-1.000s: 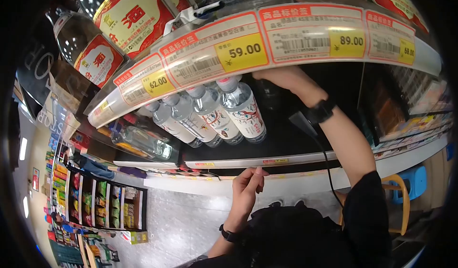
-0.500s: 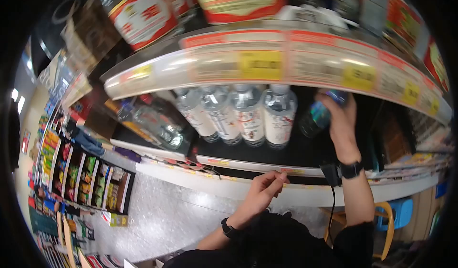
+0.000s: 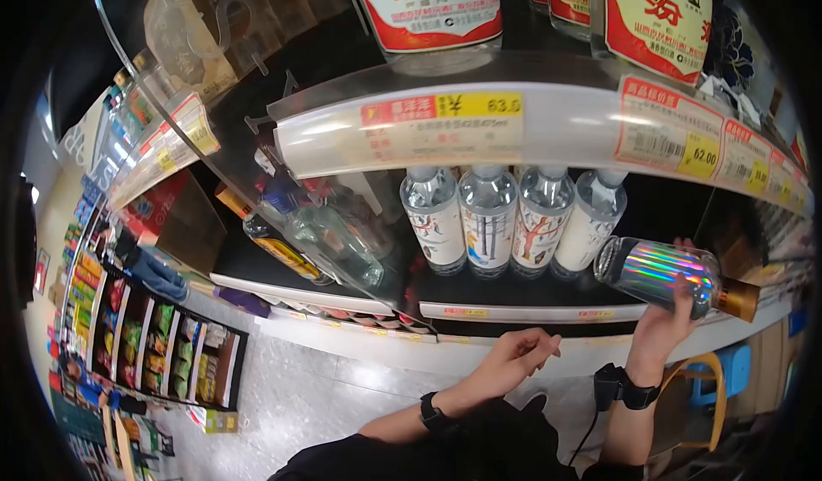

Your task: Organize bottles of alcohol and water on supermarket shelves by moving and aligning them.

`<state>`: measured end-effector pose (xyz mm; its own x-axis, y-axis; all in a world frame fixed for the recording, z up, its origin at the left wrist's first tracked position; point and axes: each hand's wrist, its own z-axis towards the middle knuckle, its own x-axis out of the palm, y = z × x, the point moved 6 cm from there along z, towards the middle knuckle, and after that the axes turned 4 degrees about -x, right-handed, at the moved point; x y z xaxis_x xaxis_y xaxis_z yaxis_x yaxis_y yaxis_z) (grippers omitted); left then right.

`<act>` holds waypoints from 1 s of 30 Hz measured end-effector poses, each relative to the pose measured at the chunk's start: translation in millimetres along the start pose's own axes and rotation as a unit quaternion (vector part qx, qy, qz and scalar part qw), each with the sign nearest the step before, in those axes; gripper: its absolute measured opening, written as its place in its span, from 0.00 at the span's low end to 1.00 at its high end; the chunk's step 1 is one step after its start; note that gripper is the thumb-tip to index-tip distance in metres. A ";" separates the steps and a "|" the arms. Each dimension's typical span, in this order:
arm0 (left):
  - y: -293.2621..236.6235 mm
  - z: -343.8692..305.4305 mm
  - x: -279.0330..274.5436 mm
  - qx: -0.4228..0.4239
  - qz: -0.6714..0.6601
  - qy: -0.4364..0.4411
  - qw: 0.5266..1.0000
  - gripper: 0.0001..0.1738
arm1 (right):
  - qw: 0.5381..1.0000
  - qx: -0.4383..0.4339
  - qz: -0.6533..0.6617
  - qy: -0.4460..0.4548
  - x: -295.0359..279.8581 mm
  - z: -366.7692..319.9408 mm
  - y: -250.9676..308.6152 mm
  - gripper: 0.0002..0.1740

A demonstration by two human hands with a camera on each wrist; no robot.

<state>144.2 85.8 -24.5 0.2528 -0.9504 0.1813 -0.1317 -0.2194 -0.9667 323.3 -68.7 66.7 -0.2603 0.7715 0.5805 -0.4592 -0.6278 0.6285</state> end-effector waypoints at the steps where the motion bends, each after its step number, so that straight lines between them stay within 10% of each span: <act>1: 0.0 -3.2 -2.1 0.017 -0.002 0.007 1.000 0.22 | 1.000 -0.015 -0.012 -0.003 2.1 -7.2 12.2 0.30; 18: 49.6 -140.7 -3.5 -0.056 -0.041 0.066 0.995 0.23 | 0.996 -0.014 -0.082 0.019 -3.5 -217.0 157.6 0.46; 30: 52.7 -258.3 -118.7 -0.049 -0.066 -0.076 0.994 0.19 | 0.979 0.161 -0.064 0.103 128.6 -327.2 149.6 0.43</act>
<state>-140.3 130.2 -50.3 0.4157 -0.8691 0.2679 -0.1791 -0.3670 -0.9128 -56.8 -29.7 66.0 -0.3995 0.8293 0.3907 -0.2161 -0.4994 0.8390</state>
